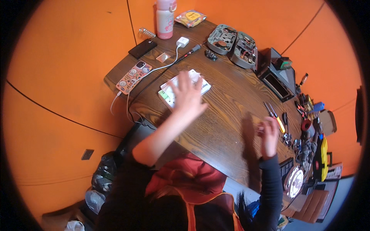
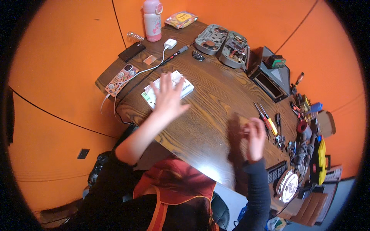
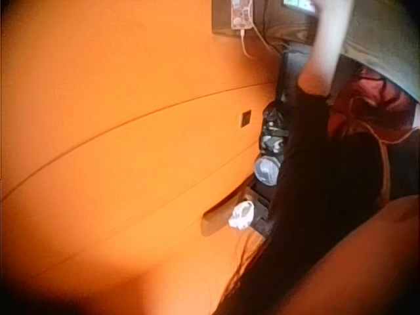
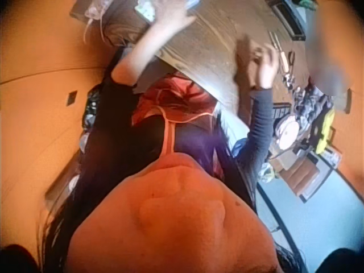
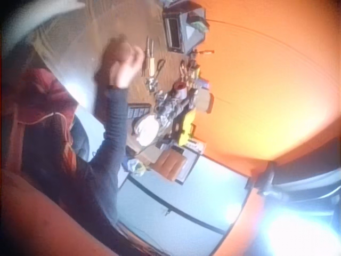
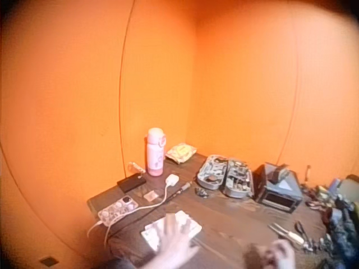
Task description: The person assembles a hairdryer by attaching the rear filter and securing the power cord with a screwdriver. They then open a disassembled appliance, inspect its internal components, and use a screwdriver to adjust parts inside.
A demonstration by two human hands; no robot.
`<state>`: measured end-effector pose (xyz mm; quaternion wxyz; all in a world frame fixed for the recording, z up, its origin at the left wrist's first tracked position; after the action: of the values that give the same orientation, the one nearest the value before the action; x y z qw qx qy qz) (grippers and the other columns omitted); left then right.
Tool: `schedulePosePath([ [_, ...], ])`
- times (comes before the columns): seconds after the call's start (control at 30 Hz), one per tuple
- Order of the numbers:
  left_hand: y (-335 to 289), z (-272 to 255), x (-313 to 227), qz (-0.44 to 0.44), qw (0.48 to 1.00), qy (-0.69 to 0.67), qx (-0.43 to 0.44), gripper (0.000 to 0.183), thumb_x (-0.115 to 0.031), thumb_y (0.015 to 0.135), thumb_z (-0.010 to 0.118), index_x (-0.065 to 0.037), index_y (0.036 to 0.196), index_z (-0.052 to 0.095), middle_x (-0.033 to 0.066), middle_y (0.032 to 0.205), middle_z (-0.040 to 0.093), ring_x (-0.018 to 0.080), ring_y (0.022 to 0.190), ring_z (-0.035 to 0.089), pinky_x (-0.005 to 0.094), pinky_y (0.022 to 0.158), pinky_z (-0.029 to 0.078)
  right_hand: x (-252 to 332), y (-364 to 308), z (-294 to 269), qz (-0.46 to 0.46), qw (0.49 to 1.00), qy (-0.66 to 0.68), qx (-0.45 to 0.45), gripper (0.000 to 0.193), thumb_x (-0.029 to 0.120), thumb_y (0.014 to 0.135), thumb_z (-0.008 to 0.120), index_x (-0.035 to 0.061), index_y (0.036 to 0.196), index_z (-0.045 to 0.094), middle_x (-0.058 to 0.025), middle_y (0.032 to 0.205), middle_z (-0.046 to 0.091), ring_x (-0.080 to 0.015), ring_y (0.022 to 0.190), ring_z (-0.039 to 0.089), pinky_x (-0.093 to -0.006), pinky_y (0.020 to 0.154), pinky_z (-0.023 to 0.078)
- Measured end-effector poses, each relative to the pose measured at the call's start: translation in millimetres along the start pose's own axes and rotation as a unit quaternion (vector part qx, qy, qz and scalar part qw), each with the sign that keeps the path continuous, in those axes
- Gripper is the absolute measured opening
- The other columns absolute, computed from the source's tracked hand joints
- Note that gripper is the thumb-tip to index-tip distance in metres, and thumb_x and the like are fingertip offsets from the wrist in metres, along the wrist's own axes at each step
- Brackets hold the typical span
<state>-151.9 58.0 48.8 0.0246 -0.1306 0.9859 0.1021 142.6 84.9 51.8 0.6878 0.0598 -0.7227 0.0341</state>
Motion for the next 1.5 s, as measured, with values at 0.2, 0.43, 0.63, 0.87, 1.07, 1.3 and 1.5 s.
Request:
schedulePosePath([
  [0.2, -4.8, 7.3, 44.2, 0.001, 0.994, -0.107, 0.037, 0.087, -0.041, 0.065, 0.073, -0.026, 0.138, 0.029, 0.0287, 0.136, 0.026, 0.0421, 0.128, 0.025, 0.0573, 0.098, 0.021, -46.8, -9.5, 74.6, -0.031, 0.996, -0.077, 0.012, 0.015, 0.006, 0.089, 0.050, 0.0052, 0.104, 0.050, -0.0056, 0.080, 0.060, -0.0103, 0.058, 0.054, -0.0229, 0.049, 0.043],
  [0.43, -13.6, 15.8, 40.7, -0.010, 0.997, -0.070, -0.016, 0.089, -0.041, 0.067, 0.070, -0.025, 0.141, 0.023, 0.0315, 0.132, 0.029, 0.0419, 0.120, 0.034, 0.0513, 0.094, 0.027, -52.7, -5.7, 76.4, -0.115, 0.980, -0.158, -0.026, 0.013, 0.002, 0.086, 0.051, 0.0011, 0.099, 0.053, -0.0058, 0.067, 0.059, -0.0088, 0.051, 0.053, -0.0231, 0.047, 0.043],
  [0.63, -18.0, 16.0, 36.4, -0.030, 0.997, -0.052, -0.055, 0.105, -0.042, 0.067, 0.070, -0.022, 0.145, 0.002, 0.0394, 0.135, 0.021, 0.0460, 0.125, 0.030, 0.0500, 0.097, 0.026, -59.5, 0.1, 75.0, -0.128, 0.977, -0.152, -0.081, 0.018, 0.002, 0.086, 0.051, 0.0020, 0.104, 0.050, -0.0056, 0.063, 0.056, -0.0092, 0.049, 0.051, -0.0243, 0.044, 0.042],
  [0.87, -19.7, 18.4, 36.4, -0.022, 0.993, -0.048, -0.102, 0.103, -0.042, 0.064, 0.072, -0.016, 0.143, 0.013, 0.0232, 0.106, 0.047, 0.0336, 0.099, 0.048, 0.0463, 0.087, 0.033, -65.8, 4.7, 71.3, -0.127, 0.973, -0.166, -0.100, 0.012, 0.004, 0.086, 0.052, 0.0021, 0.097, 0.053, -0.0070, 0.059, 0.057, -0.0110, 0.046, 0.053, -0.0257, 0.043, 0.043],
  [1.07, -19.1, 13.1, 37.7, -0.029, 0.993, -0.082, -0.075, 0.103, -0.042, 0.062, 0.072, -0.018, 0.143, 0.013, 0.0230, 0.109, 0.047, 0.0345, 0.103, 0.048, 0.0471, 0.088, 0.032, -63.0, 1.3, 74.2, -0.126, 0.976, -0.148, -0.094, 0.014, 0.006, 0.088, 0.052, 0.0014, 0.101, 0.053, -0.0034, 0.058, 0.055, -0.0082, 0.046, 0.051, -0.0228, 0.041, 0.041],
  [1.3, -11.2, 12.0, 46.3, -0.017, 0.997, -0.075, 0.015, 0.102, -0.043, 0.061, 0.073, -0.017, 0.142, 0.017, 0.0232, 0.110, 0.047, 0.0357, 0.106, 0.046, 0.0481, 0.087, 0.031, -58.7, -4.8, 75.3, -0.141, 0.972, -0.176, -0.059, 0.014, 0.005, 0.087, 0.053, 0.0014, 0.100, 0.054, -0.0044, 0.066, 0.059, -0.0073, 0.052, 0.052, -0.0215, 0.048, 0.043],
  [1.5, -26.3, 4.9, 61.1, 0.055, 0.989, -0.135, -0.012, 0.098, -0.035, 0.060, 0.075, -0.017, 0.141, 0.022, 0.0195, 0.111, 0.049, 0.0335, 0.106, 0.047, 0.0460, 0.087, 0.033, -58.3, -12.4, 76.7, -0.142, 0.974, -0.166, -0.056, 0.014, 0.006, 0.084, 0.055, 0.0012, 0.097, 0.056, -0.0098, 0.071, 0.063, -0.0151, 0.058, 0.058, -0.0271, 0.056, 0.047],
])
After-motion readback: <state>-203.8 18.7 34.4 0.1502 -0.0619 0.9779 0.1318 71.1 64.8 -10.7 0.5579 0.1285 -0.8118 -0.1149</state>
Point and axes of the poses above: each hand's wrist, its own y-axis towards the middle knuckle, its own z-axis out of the palm, x = y × z, the point moved 1 cm from there along y, towards the middle knuckle
